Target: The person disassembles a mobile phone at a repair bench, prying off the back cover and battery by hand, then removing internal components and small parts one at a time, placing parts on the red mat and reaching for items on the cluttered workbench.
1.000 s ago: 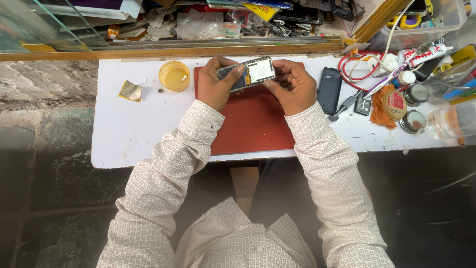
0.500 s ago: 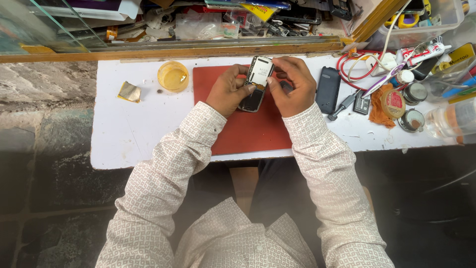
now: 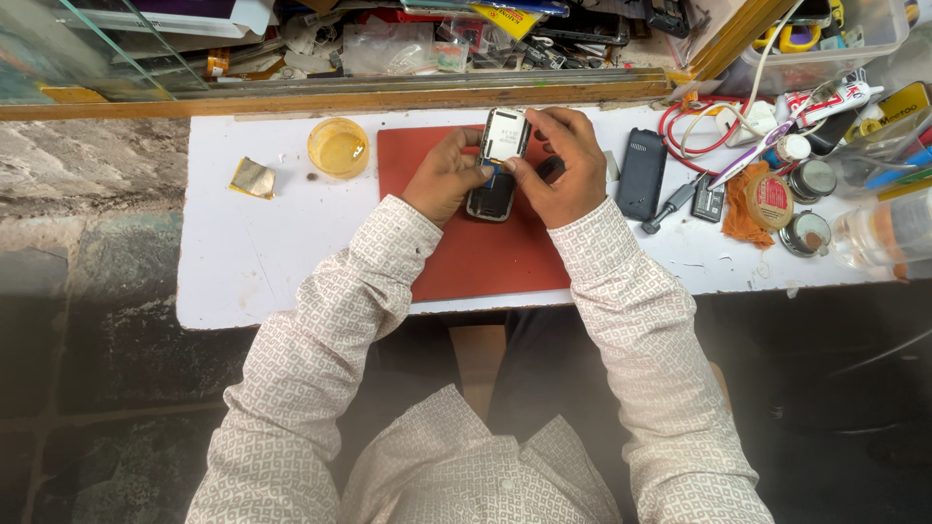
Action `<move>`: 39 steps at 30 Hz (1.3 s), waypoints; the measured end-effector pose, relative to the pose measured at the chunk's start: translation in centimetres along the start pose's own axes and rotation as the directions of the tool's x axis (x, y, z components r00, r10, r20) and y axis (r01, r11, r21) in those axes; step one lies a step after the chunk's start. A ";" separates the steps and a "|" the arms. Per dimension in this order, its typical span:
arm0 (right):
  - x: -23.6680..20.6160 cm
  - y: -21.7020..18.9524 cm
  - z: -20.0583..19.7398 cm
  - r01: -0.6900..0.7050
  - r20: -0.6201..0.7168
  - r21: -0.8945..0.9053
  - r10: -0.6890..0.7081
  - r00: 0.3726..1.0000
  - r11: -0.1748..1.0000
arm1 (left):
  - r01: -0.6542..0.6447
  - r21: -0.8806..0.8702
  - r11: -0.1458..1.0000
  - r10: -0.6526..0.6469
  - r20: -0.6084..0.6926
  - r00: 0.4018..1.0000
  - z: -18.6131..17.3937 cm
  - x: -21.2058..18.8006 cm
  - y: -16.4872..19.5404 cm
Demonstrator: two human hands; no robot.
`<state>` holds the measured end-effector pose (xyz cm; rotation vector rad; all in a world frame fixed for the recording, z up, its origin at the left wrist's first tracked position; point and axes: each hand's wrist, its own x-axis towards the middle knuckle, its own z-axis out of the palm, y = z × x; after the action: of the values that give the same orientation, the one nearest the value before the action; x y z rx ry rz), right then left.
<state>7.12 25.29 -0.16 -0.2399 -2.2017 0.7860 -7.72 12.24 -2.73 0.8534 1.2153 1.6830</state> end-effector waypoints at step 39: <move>-0.3 0.9 0.0 -0.138 0.001 0.384 0.149 0.989 0.913 | -0.019 0.020 1.000 0.019 -0.005 1.000 0.5 0.0 0.2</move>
<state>7.28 25.90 -0.94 -0.2152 -1.9688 1.2673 -7.33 12.44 -2.35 0.8750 1.2327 1.6917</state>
